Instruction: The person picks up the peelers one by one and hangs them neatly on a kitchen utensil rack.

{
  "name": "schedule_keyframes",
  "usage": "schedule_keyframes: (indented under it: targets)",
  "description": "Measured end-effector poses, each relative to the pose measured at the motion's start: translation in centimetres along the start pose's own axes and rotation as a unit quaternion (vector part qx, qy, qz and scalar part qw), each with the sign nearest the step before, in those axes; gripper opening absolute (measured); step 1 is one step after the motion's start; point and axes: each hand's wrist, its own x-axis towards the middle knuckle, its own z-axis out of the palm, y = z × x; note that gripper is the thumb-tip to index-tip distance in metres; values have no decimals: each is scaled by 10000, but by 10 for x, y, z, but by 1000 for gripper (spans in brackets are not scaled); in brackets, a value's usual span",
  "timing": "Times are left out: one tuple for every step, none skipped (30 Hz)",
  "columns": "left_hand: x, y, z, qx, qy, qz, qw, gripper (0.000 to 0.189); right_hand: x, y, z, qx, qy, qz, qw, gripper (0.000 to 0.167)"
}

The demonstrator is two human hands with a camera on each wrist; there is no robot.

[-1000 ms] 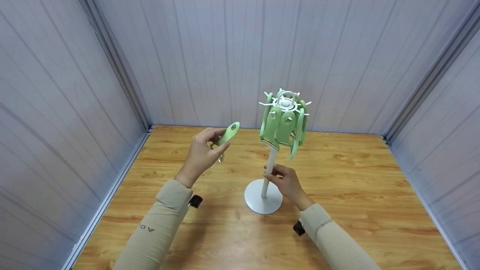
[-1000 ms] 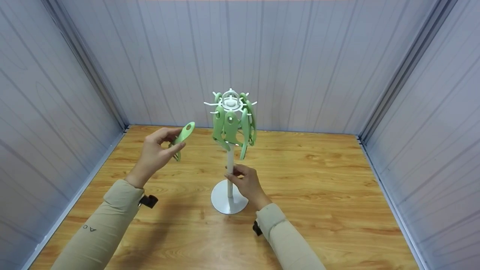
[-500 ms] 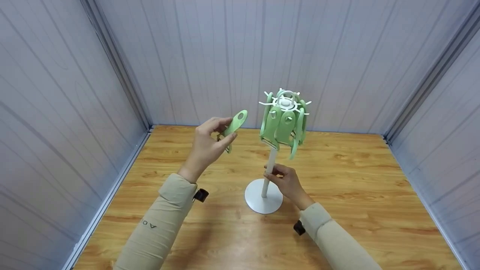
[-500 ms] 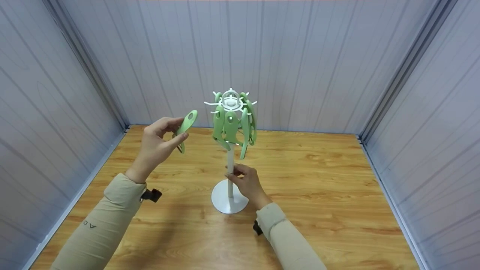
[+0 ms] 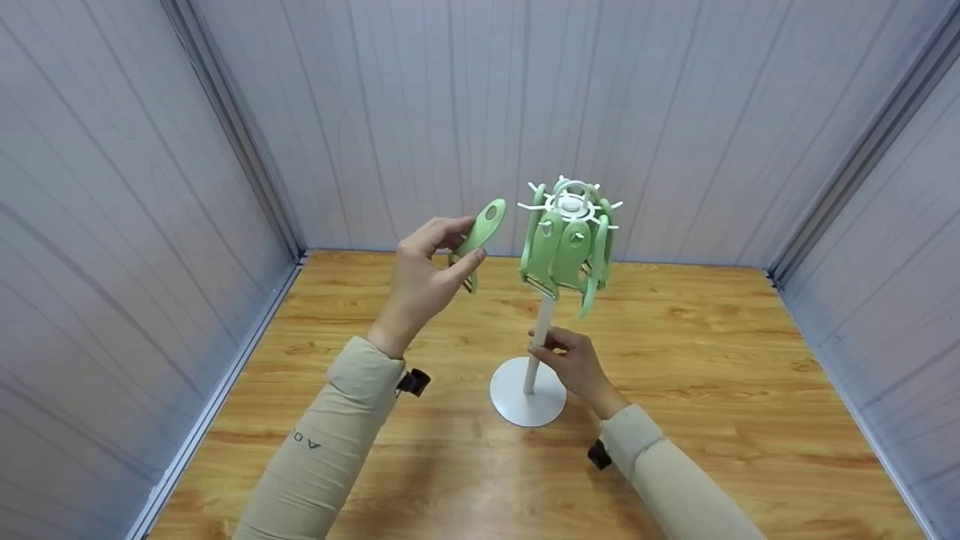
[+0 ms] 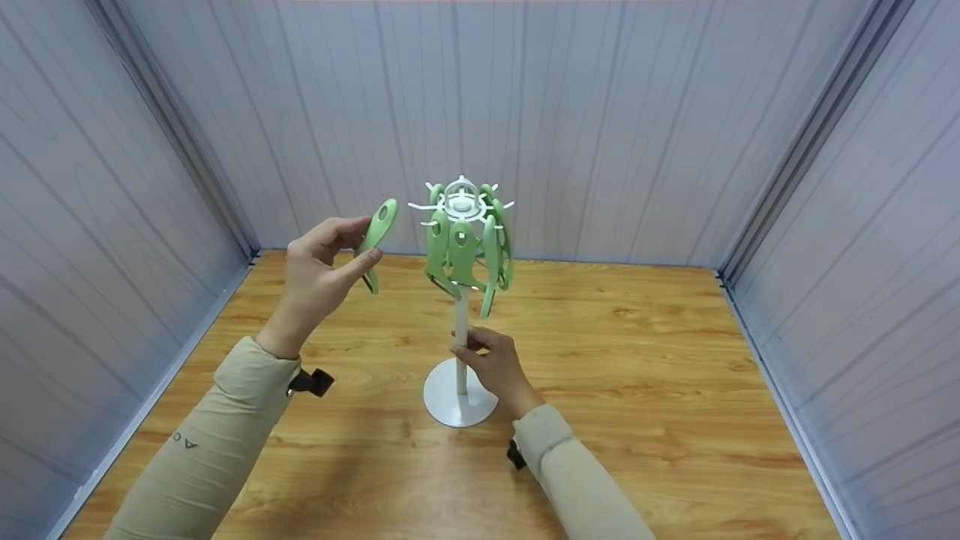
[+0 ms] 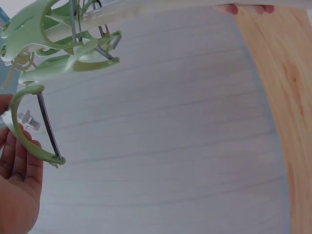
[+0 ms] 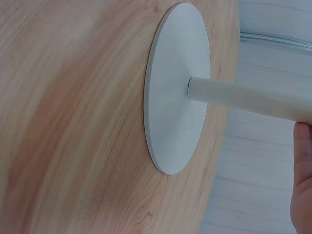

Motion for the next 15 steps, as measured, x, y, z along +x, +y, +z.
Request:
schedule_keyframes:
  targets:
    - [1, 1, 1, -73, 21, -1, 10000, 34, 0, 0, 0, 2, -2, -26, 10000, 22]
    - [2, 2, 3, -143, 43, 16, 9999, 34, 0, 1, -1, 1, -2, -57, 10000, 22]
    - [3, 2, 5, -201, 59, 36, 9998, 34, 0, 1, -1, 3, 4, -79, 10000, 22]
    - [4, 3, 6, -264, 67, 61, 9996, 34, 0, 2, -1, -2, 7, -97, 10000, 22]
    - [4, 3, 8, -319, 64, 79, 9994, 34, 0, 2, -1, 9, 11, -109, 9999, 22]
    - [5, 3, 10, -365, 58, 101, 9993, 34, -1, 2, -1, 18, 13, -113, 9999, 22]
    - [5, 4, 11, -392, 52, 118, 9991, 34, -1, 2, -1, 19, 16, -116, 9999, 22]
    - [5, 4, 13, -413, 49, 125, 9991, 34, -1, 2, -1, 21, 21, -114, 9999, 22]
    - [5, 4, 14, -438, 45, 119, 9990, 34, -1, 2, -1, 19, 25, -106, 9999, 22]
    - [5, 4, 16, -472, 47, 111, 9988, 34, -1, 2, -1, 13, 25, -102, 9999, 22]
    - [5, 5, 17, -500, 55, 99, 9987, 33, -1, 2, -1, 15, 24, -103, 9999, 22]
    - [5, 5, 18, -524, 65, 84, 9986, 33, 0, 2, -1, 5, 22, -106, 9999, 22]
    - [4, 5, 20, -544, 78, 63, 9985, 33, 0, 2, -1, -9, 24, -107, 9999, 22]
    - [4, 5, 21, -560, 91, 50, 9984, 32, 0, 2, -1, -19, 22, -107, 9999, 22]
    - [4, 5, 23, -585, 99, 30, 9982, 32, 0, 2, -1, -33, 17, -106, 9999, 22]
